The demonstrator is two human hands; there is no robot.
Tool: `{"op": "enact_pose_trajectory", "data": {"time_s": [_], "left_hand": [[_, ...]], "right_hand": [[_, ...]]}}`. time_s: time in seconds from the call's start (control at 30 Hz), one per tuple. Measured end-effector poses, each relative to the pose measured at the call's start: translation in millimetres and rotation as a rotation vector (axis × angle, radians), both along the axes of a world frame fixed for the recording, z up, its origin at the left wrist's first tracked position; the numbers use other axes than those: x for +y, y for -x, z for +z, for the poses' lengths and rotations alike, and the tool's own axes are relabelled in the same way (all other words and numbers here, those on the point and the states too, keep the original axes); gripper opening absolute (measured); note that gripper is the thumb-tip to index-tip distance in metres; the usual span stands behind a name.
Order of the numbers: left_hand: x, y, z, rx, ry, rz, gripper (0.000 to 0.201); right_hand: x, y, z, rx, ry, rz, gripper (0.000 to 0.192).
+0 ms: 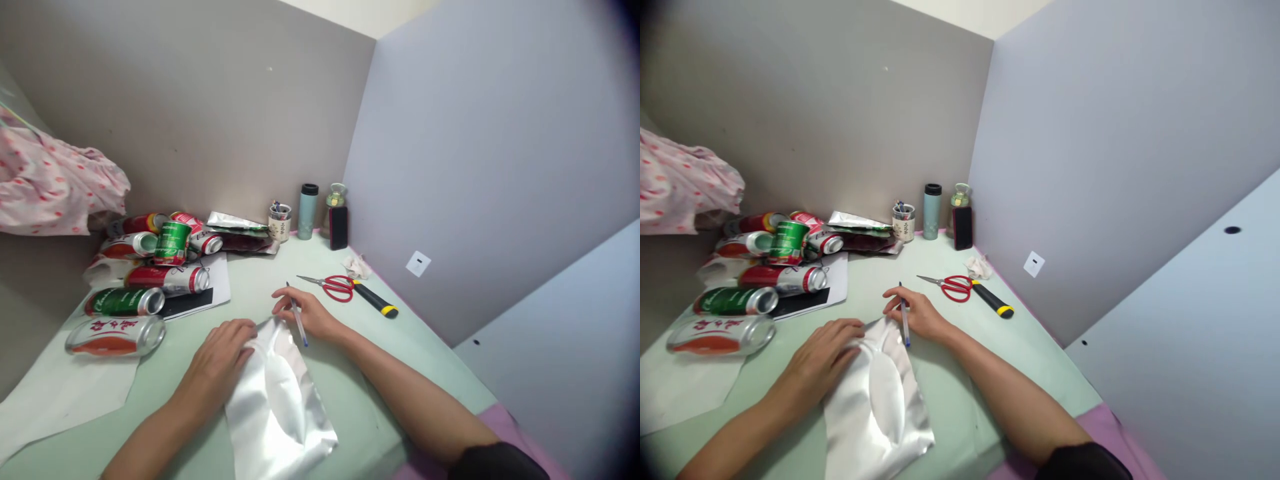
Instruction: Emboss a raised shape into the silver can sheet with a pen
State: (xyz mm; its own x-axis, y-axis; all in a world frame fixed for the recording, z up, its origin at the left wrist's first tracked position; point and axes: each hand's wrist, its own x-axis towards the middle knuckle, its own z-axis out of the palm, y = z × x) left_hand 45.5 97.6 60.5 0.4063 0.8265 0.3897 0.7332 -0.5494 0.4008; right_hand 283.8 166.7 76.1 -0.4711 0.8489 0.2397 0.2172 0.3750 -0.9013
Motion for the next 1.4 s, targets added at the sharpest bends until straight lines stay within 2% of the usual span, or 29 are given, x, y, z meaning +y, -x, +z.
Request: {"op": "enact_pose_trajectory", "data": {"time_s": [0.2,0.33,0.47,0.6,0.77,0.93,1.17,1.4], "left_hand": [[5.3,15.6,11.3,-0.133,0.069,0.179,0.015],[13.5,26.1,9.5,-0.271,0.017,0.310,0.022],[17.6,28.8,7.2,-0.405,-0.063,0.375,0.025],[16.3,25.9,8.6,-0.504,-0.145,0.423,0.026],[13.4,23.9,12.0,-0.596,-0.169,0.467,0.027],[13.8,24.2,10.3,-0.643,-0.081,0.446,0.030],[17.8,20.0,1.7,-0.605,0.191,0.279,0.063],[13.4,15.1,-1.3,-0.447,0.439,0.106,0.076]], "right_hand": [[8.2,-12.8,2.1,0.032,0.096,-0.054,0.039],[12.1,-26.0,8.1,0.038,0.151,-0.052,0.043],[12.4,-34.7,12.9,0.038,0.194,-0.048,0.048],[14.2,-42.0,16.1,0.004,0.248,0.004,0.054],[17.0,-50.4,21.0,-0.085,0.296,0.117,0.050],[18.0,-52.4,21.7,-0.093,0.283,0.098,0.043],[23.0,-54.3,22.8,0.061,0.166,-0.218,0.049],[24.5,-54.5,21.5,0.111,0.065,-0.363,0.050]]}}
